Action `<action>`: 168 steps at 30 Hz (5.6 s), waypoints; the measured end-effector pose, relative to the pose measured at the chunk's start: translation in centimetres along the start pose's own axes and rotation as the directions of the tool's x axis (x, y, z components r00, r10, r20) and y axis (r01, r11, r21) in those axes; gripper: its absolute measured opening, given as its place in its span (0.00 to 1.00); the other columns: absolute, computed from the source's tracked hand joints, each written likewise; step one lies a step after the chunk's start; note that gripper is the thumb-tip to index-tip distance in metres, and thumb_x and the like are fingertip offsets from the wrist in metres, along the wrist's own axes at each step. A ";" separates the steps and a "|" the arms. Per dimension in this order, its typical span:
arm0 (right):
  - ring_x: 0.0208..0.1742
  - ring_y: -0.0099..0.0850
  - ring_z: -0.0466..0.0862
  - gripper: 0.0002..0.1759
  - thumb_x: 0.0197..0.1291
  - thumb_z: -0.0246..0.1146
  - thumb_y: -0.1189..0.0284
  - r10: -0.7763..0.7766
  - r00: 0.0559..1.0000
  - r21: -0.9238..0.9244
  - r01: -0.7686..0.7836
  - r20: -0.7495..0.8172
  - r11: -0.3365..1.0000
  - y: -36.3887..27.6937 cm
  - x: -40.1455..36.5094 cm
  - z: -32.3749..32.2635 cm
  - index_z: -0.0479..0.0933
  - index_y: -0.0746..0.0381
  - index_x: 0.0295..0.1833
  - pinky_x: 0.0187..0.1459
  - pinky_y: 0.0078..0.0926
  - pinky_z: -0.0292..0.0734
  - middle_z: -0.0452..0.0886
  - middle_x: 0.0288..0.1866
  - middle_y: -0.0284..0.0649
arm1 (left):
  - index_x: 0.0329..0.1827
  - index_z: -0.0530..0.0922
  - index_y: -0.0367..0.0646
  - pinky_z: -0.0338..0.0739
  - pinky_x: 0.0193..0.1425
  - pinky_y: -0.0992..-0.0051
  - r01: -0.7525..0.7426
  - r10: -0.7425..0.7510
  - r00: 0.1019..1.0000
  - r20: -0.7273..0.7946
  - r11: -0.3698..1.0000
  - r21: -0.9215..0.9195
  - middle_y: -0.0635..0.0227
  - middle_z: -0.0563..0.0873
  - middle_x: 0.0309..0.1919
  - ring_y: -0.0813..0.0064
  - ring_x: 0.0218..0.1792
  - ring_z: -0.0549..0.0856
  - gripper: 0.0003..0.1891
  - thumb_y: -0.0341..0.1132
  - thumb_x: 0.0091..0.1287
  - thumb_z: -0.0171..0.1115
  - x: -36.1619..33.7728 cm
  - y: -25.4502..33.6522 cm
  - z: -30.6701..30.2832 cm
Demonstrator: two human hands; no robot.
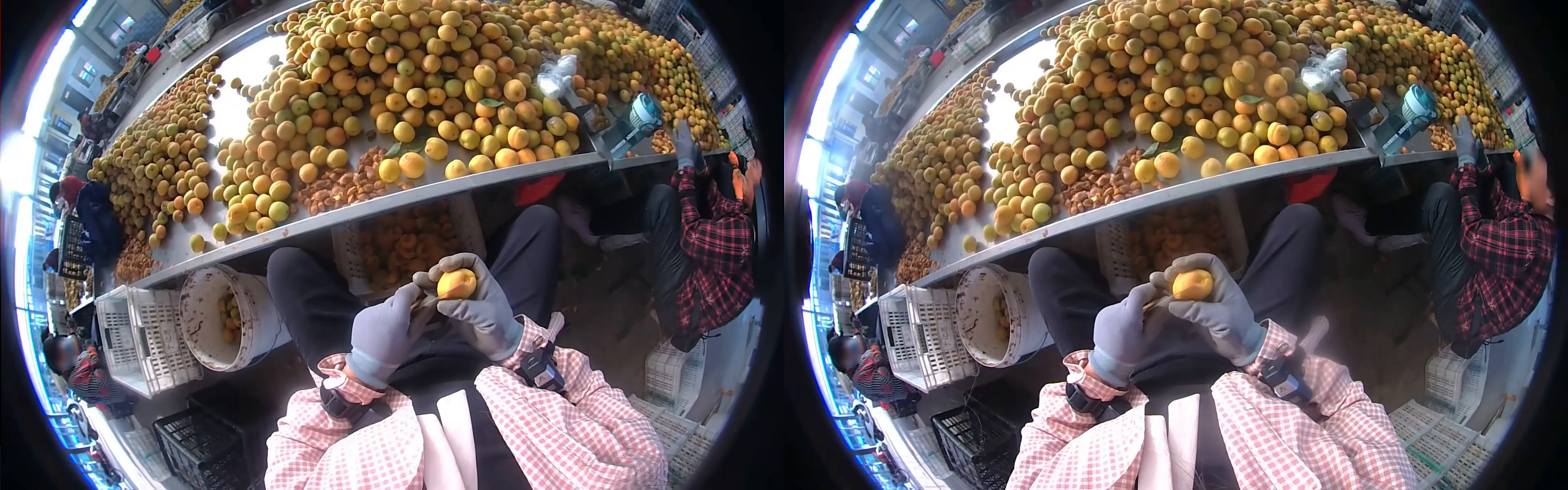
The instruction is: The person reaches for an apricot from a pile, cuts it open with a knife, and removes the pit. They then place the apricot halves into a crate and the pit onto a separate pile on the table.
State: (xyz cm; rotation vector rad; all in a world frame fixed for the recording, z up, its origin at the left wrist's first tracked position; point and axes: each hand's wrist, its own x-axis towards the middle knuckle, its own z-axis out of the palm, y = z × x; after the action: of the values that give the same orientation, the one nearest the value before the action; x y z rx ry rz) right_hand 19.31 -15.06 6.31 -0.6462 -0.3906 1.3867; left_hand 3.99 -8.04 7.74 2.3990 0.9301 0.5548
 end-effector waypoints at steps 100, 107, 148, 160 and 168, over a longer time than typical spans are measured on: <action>0.41 0.22 0.82 0.19 0.74 0.47 0.57 0.512 0.844 0.030 -0.514 -0.162 0.857 0.6 2.3 -2.0 0.74 0.59 0.50 0.42 0.21 0.80 0.80 0.43 0.33 | 0.69 0.63 0.42 0.78 0.57 0.70 0.081 0.056 0.948 0.313 0.910 -0.407 0.54 0.83 0.52 0.58 0.53 0.85 0.45 0.42 0.51 0.80 2.1 -2.4 0.3; 0.48 0.23 0.81 0.12 0.74 0.49 0.64 0.278 0.958 -0.312 -0.284 -0.064 0.907 2.1 2.8 -3.9 0.72 0.59 0.53 0.50 0.22 0.78 0.79 0.49 0.35 | 0.69 0.67 0.43 0.81 0.49 0.69 -0.106 0.191 0.948 0.254 0.943 -0.316 0.56 0.85 0.49 0.55 0.45 0.87 0.45 0.45 0.48 0.80 3.3 -1.8 -0.3; 0.21 0.24 0.73 0.25 0.72 0.47 0.49 0.238 0.943 0.103 -0.219 -0.231 0.970 -0.1 5.6 -3.8 0.74 0.57 0.31 0.23 0.18 0.69 0.76 0.24 0.38 | 0.72 0.65 0.52 0.53 0.14 0.83 0.474 -0.197 0.826 0.528 -0.264 -0.840 0.79 0.62 0.14 0.86 0.10 0.58 0.31 0.61 0.73 0.46 4.2 -3.3 0.7; 0.35 0.22 0.81 0.24 0.66 0.64 0.63 0.195 0.972 -0.056 -0.204 -0.134 0.977 -0.7 4.4 -5.7 0.69 0.59 0.63 0.29 0.13 0.73 0.80 0.51 0.40 | 0.60 0.75 0.41 0.71 0.35 0.84 0.477 -0.397 0.865 0.306 0.464 -0.746 0.77 0.79 0.32 0.88 0.32 0.75 0.25 0.47 0.67 0.66 4.8 -8.2 4.2; 0.38 0.26 0.84 0.24 0.70 0.59 0.64 0.297 0.939 0.003 -0.301 -0.175 0.954 -2.5 3.9 -3.5 0.66 0.59 0.68 0.35 0.20 0.79 0.80 0.49 0.38 | 0.66 0.71 0.40 0.76 0.38 0.76 0.427 -0.385 0.904 0.189 0.849 -0.313 0.66 0.84 0.36 0.76 0.33 0.82 0.30 0.46 0.66 0.67 4.4 -9.9 4.4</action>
State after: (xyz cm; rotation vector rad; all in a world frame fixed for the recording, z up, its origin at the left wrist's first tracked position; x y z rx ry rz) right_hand 23.99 -12.07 4.79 -0.8670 -0.1728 1.6008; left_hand 4.42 0.06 -0.66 1.8254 1.1409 0.3698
